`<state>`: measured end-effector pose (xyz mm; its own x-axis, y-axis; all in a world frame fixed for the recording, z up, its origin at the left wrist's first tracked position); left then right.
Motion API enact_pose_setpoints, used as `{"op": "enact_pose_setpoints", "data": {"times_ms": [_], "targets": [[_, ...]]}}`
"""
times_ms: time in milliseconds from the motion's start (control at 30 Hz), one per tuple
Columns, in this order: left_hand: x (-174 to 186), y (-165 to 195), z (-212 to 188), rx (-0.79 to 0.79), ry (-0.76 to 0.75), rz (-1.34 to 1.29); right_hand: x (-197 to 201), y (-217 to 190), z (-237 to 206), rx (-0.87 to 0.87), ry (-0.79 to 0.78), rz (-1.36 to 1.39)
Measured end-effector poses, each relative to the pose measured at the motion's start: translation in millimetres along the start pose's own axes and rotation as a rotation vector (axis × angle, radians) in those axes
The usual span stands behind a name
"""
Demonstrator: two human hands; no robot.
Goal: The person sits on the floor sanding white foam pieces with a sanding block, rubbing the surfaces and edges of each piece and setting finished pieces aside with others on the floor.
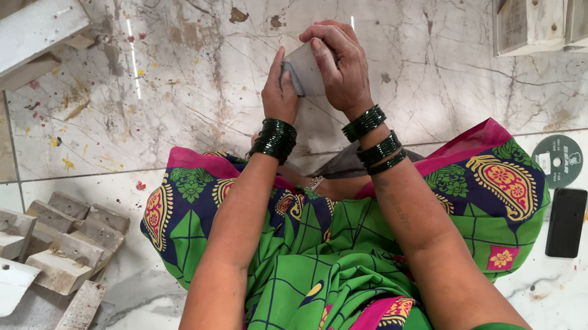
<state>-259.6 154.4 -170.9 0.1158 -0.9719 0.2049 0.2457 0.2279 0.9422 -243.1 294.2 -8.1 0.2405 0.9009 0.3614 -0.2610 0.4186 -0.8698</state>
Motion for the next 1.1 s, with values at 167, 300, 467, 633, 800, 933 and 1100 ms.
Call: {"op": "enact_pose_setpoints", "data": {"times_ms": [167, 300, 467, 633, 800, 933, 1100], "targets": [[-3.5, -26.1, 4.4, 0.233, -0.148, 0.364, -2.4, -6.3, -1.8, 0.052, 0.021, -0.029], [-4.6, -26.9, 4.3, 0.326, -0.252, 0.540, -10.0, -11.7, -5.1, 0.091, -0.008, -0.109], [-5.0, 8.8, -0.3, 0.079, -0.095, 0.197, -4.2, -6.6, -3.3, 0.072, -0.002, -0.060], [-13.1, -21.8, 1.4, 0.221, -0.167, 0.352, 3.8, 0.7, 1.7, 0.040, 0.023, -0.014], [-12.7, -40.0, -1.6, 0.371, -0.305, 0.646, -5.3, -1.3, -0.2, 0.056, 0.006, -0.049], [-9.8, -11.5, 0.3, 0.212, -0.190, 0.449, -8.7, -4.1, -0.6, 0.092, 0.005, -0.102], [-14.8, -10.1, -1.3, 0.150, -0.184, 0.381, -7.2, -3.1, 0.9, 0.084, -0.015, -0.084]]}}
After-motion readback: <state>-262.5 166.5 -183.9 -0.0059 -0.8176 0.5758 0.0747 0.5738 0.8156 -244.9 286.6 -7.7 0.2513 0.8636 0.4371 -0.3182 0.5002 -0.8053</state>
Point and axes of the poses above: each hand's wrist, its own z-axis towards the middle knuckle, its own x-axis out of the back of the hand, y = z × x, the point moved 8 cm from there along z, towards the middle knuckle, and after that the axes turned 3 degrees about z, right-handed, at the moved point
